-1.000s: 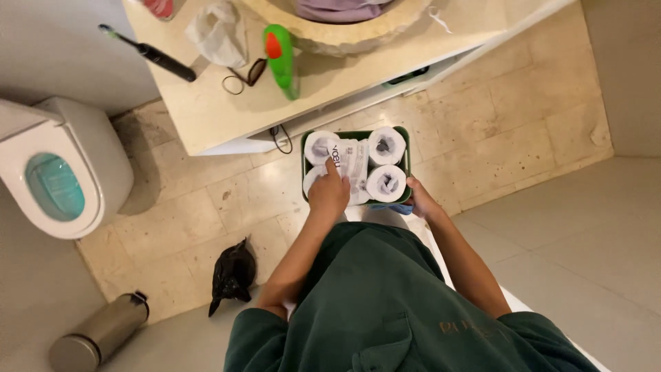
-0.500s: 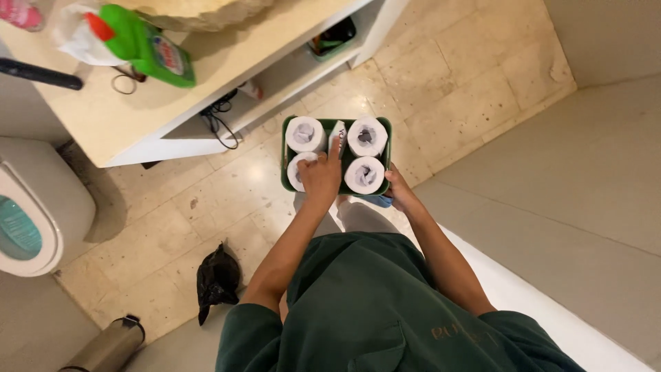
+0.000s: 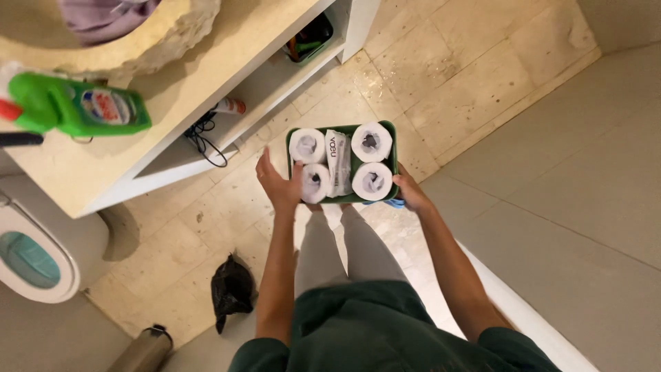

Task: Organizing bathroom supplies into a tray and wiping the vanity counter surface.

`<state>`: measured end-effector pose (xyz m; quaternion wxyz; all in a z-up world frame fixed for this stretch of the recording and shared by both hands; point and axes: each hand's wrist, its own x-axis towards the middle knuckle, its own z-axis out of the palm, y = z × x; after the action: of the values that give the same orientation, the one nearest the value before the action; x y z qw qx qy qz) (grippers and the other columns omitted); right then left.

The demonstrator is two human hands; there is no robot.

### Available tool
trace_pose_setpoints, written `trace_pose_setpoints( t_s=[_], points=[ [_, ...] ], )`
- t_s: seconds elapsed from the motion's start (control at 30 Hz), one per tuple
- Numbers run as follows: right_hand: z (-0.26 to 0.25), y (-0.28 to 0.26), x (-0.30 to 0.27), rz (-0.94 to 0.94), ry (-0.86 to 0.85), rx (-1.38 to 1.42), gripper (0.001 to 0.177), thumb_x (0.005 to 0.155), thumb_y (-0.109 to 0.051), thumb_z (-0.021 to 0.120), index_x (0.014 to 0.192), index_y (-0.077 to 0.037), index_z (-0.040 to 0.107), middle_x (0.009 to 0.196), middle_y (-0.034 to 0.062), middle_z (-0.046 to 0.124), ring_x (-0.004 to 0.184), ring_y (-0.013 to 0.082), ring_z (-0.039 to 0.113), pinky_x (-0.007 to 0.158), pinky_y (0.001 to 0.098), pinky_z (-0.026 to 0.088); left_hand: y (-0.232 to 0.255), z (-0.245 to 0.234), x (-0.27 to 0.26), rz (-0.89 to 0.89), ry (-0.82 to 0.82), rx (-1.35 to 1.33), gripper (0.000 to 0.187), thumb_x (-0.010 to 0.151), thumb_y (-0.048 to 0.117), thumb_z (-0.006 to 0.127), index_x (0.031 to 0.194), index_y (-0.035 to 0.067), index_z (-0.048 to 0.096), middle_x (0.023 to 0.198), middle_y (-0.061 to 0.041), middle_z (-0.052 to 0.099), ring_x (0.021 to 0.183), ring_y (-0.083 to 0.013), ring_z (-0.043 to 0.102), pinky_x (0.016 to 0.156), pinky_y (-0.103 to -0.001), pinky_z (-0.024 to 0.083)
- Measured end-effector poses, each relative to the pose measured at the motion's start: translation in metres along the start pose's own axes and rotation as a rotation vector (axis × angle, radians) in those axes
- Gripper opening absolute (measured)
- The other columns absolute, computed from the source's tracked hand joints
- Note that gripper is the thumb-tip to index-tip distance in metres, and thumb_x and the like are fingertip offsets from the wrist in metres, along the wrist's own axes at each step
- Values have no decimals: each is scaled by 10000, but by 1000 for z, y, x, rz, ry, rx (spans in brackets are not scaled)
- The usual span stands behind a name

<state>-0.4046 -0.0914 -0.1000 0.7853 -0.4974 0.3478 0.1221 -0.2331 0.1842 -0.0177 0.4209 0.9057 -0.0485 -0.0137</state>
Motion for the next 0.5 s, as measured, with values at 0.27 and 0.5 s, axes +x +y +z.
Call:
trace_pose_setpoints(
  t_s=[0.27,0.5],
  points=[
    [24,-108,83,-31,-268,-340,975,834,-541,609,1637,-91,287,1307,372,583,1249,523,526,1017,626,425,-174,79,4,-1152,-814,-810,552,742,427,707,1100,65,495,1210,-146,557,1188,-372,551,996,-489,446],
    [-18,16,256,139,9,-683,786,973,-692,342,1625,-255,320,1350,78,566,1352,299,499,1103,458,366,-279,167,-33,-1158,-207,-1429,625,715,368,738,1287,124,672,1338,-183,669,1240,-369,628,1084,-616,453]
  ],
)
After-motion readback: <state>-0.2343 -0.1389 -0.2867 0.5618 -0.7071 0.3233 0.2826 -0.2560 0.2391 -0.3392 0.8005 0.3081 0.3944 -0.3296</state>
